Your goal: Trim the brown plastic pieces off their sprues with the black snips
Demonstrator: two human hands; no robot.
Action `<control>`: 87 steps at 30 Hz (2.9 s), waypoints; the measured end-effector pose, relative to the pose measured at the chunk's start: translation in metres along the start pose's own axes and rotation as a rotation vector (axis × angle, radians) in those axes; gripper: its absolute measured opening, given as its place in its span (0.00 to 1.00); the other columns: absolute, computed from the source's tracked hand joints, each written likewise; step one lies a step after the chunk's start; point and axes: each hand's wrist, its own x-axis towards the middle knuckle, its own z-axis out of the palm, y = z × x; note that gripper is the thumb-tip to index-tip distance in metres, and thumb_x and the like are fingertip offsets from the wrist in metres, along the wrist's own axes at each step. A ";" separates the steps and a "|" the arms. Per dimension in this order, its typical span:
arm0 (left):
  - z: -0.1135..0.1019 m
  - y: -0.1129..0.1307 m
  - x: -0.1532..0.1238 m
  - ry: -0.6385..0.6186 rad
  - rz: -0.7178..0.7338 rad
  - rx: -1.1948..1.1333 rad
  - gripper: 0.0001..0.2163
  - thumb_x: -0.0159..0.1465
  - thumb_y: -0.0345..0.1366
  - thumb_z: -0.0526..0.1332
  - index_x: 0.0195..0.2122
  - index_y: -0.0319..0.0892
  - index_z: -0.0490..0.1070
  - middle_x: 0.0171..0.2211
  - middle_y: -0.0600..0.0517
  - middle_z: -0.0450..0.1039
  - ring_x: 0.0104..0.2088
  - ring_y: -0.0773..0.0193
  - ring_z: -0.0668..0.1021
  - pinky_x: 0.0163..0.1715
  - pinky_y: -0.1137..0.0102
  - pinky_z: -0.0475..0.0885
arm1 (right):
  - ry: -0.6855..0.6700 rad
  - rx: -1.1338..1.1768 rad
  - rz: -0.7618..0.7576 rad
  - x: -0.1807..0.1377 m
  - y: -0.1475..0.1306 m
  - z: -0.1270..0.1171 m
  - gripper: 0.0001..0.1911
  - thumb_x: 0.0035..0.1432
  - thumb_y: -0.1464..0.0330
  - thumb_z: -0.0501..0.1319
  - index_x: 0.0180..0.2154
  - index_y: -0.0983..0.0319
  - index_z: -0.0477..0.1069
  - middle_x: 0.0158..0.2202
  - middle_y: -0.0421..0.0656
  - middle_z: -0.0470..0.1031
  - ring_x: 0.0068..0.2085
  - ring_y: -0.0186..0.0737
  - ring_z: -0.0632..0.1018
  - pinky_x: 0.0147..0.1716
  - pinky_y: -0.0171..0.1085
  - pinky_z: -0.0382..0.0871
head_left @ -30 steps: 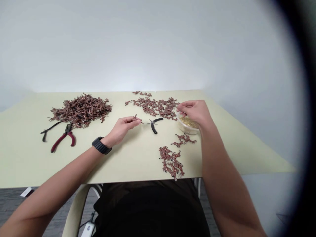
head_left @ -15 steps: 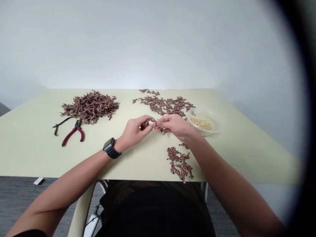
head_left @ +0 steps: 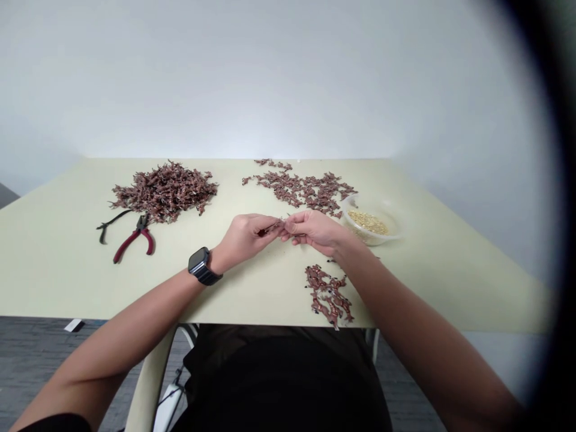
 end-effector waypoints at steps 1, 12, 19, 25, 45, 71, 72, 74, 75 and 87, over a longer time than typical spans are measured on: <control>0.000 0.000 0.000 0.005 -0.016 -0.007 0.14 0.70 0.47 0.65 0.33 0.43 0.82 0.26 0.50 0.76 0.26 0.65 0.72 0.29 0.69 0.65 | 0.003 0.002 -0.008 0.000 -0.001 0.001 0.16 0.48 0.58 0.80 0.33 0.62 0.84 0.36 0.48 0.84 0.37 0.38 0.82 0.33 0.33 0.74; 0.004 -0.009 0.000 0.028 -0.204 -0.171 0.14 0.70 0.46 0.65 0.38 0.41 0.84 0.25 0.51 0.77 0.24 0.67 0.72 0.28 0.71 0.66 | 0.098 -0.143 -0.088 -0.010 -0.015 0.011 0.15 0.52 0.58 0.78 0.34 0.62 0.83 0.34 0.47 0.82 0.33 0.36 0.79 0.31 0.35 0.76; 0.012 -0.012 0.002 -0.018 -0.362 -0.487 0.18 0.72 0.53 0.62 0.45 0.41 0.76 0.30 0.51 0.74 0.25 0.68 0.72 0.27 0.71 0.69 | 0.321 -0.392 -0.331 -0.012 -0.013 0.018 0.10 0.59 0.61 0.69 0.34 0.61 0.79 0.33 0.45 0.81 0.28 0.36 0.76 0.29 0.37 0.72; 0.020 -0.015 0.003 -0.093 -0.389 -0.809 0.20 0.70 0.55 0.63 0.45 0.41 0.68 0.38 0.48 0.76 0.32 0.65 0.80 0.39 0.65 0.78 | 0.467 -0.585 -0.527 -0.018 -0.014 0.037 0.11 0.61 0.59 0.66 0.35 0.59 0.79 0.27 0.40 0.73 0.27 0.35 0.70 0.27 0.36 0.64; 0.014 -0.005 -0.005 -0.055 -0.181 -0.133 0.12 0.78 0.46 0.52 0.47 0.43 0.67 0.30 0.52 0.79 0.30 0.64 0.80 0.35 0.69 0.71 | 0.489 -0.531 -0.549 -0.014 -0.006 0.047 0.11 0.64 0.59 0.65 0.36 0.59 0.79 0.30 0.42 0.78 0.31 0.39 0.75 0.33 0.38 0.70; 0.008 -0.006 -0.004 -0.164 -0.127 -0.147 0.12 0.78 0.44 0.52 0.48 0.42 0.69 0.37 0.48 0.79 0.29 0.66 0.76 0.34 0.71 0.68 | 0.358 -0.237 -0.411 -0.007 -0.007 0.034 0.16 0.53 0.57 0.76 0.36 0.60 0.78 0.31 0.40 0.76 0.27 0.32 0.70 0.21 0.33 0.65; 0.008 -0.005 -0.002 -0.198 -0.195 -0.334 0.13 0.77 0.46 0.54 0.46 0.41 0.70 0.36 0.48 0.78 0.28 0.67 0.75 0.33 0.71 0.68 | 0.370 -0.278 -0.461 -0.008 -0.008 0.032 0.15 0.54 0.58 0.75 0.38 0.59 0.78 0.31 0.40 0.75 0.29 0.34 0.72 0.23 0.34 0.68; 0.007 -0.005 0.000 -0.258 -0.331 -0.702 0.14 0.75 0.47 0.58 0.44 0.40 0.70 0.34 0.48 0.76 0.26 0.68 0.73 0.30 0.72 0.68 | 0.319 -0.329 -0.522 -0.008 -0.011 0.028 0.14 0.56 0.60 0.73 0.43 0.58 0.80 0.33 0.41 0.77 0.33 0.37 0.76 0.28 0.36 0.75; 0.007 -0.005 0.002 -0.278 -0.390 -0.850 0.14 0.74 0.47 0.59 0.43 0.39 0.70 0.33 0.49 0.75 0.26 0.69 0.73 0.29 0.72 0.68 | 0.276 -0.339 -0.524 -0.009 -0.012 0.027 0.14 0.58 0.59 0.72 0.44 0.59 0.80 0.35 0.42 0.79 0.33 0.38 0.78 0.31 0.38 0.77; 0.010 0.001 -0.005 -0.079 -0.332 -0.228 0.13 0.74 0.47 0.60 0.49 0.42 0.72 0.31 0.52 0.81 0.19 0.73 0.75 0.22 0.77 0.70 | 0.362 -0.506 -0.466 -0.014 -0.018 0.022 0.22 0.55 0.49 0.74 0.40 0.59 0.80 0.38 0.46 0.81 0.34 0.40 0.79 0.30 0.39 0.77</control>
